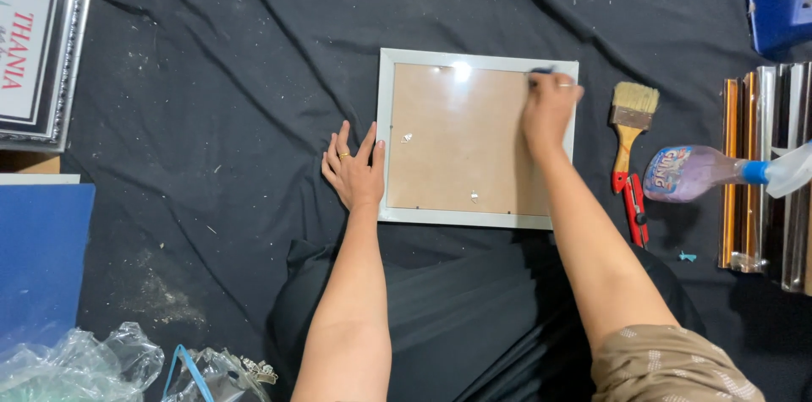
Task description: The person sits on the floor and wipes the front and back of a silver picture frame with a blue cloth. They flip the frame over to clean the back side and continue wiping until the clip ends.
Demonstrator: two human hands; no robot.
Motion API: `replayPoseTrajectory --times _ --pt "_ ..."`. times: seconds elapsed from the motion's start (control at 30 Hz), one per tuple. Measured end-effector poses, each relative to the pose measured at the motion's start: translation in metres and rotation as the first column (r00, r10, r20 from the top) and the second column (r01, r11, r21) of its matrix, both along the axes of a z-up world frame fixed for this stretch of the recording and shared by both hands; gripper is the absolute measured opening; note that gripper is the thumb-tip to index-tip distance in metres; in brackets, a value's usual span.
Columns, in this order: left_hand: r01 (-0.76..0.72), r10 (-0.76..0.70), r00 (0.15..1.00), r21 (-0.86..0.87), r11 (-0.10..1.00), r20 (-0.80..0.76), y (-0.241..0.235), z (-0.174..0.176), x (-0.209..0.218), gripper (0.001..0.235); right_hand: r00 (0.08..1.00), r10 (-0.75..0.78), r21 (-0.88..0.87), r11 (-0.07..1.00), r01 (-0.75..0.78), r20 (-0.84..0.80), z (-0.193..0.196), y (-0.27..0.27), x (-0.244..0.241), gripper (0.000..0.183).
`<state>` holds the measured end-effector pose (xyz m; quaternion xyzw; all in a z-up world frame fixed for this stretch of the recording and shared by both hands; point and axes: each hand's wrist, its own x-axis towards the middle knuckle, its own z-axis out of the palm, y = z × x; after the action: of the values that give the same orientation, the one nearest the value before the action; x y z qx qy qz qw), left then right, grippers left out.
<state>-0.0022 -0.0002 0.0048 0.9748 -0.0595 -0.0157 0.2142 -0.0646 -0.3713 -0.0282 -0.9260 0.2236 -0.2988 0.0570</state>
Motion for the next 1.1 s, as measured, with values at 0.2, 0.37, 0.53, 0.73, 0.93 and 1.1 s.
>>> replayPoseTrajectory --times 0.2,0.37,0.53,0.73,0.93,1.1 --pt "-0.002 0.003 1.0 -0.015 1.0 0.021 0.0 0.0 0.0 0.033 0.997 -0.015 -0.083 0.996 0.008 -0.074 0.026 -0.019 -0.019 0.032" --pt "-0.004 0.004 1.0 -0.01 1.0 0.01 0.0 0.0 0.0 0.032 0.988 -0.154 0.06 0.986 0.154 0.005 -0.011 0.003 0.003 0.03" --pt "-0.007 0.005 0.999 0.037 0.999 0.039 0.001 -0.006 0.001 0.033 1.0 -0.013 0.194 0.981 0.008 0.028 0.009 0.093 0.055 0.029" --pt "-0.01 0.01 1.0 0.006 1.0 0.018 0.001 -0.002 0.001 0.032 0.978 0.202 0.332 0.92 -0.207 0.048 0.024 0.182 0.12 0.032" --pt "-0.023 0.023 1.0 -0.029 0.999 0.011 0.0 -0.001 0.001 0.031 0.928 0.363 0.373 0.876 -0.308 -0.087 0.043 0.191 0.118 0.028" --pt "-0.017 0.017 0.999 0.001 1.0 0.032 0.0 -0.006 0.001 0.031 0.739 0.646 0.361 0.747 -0.559 -0.191 0.054 0.214 0.028 0.041"
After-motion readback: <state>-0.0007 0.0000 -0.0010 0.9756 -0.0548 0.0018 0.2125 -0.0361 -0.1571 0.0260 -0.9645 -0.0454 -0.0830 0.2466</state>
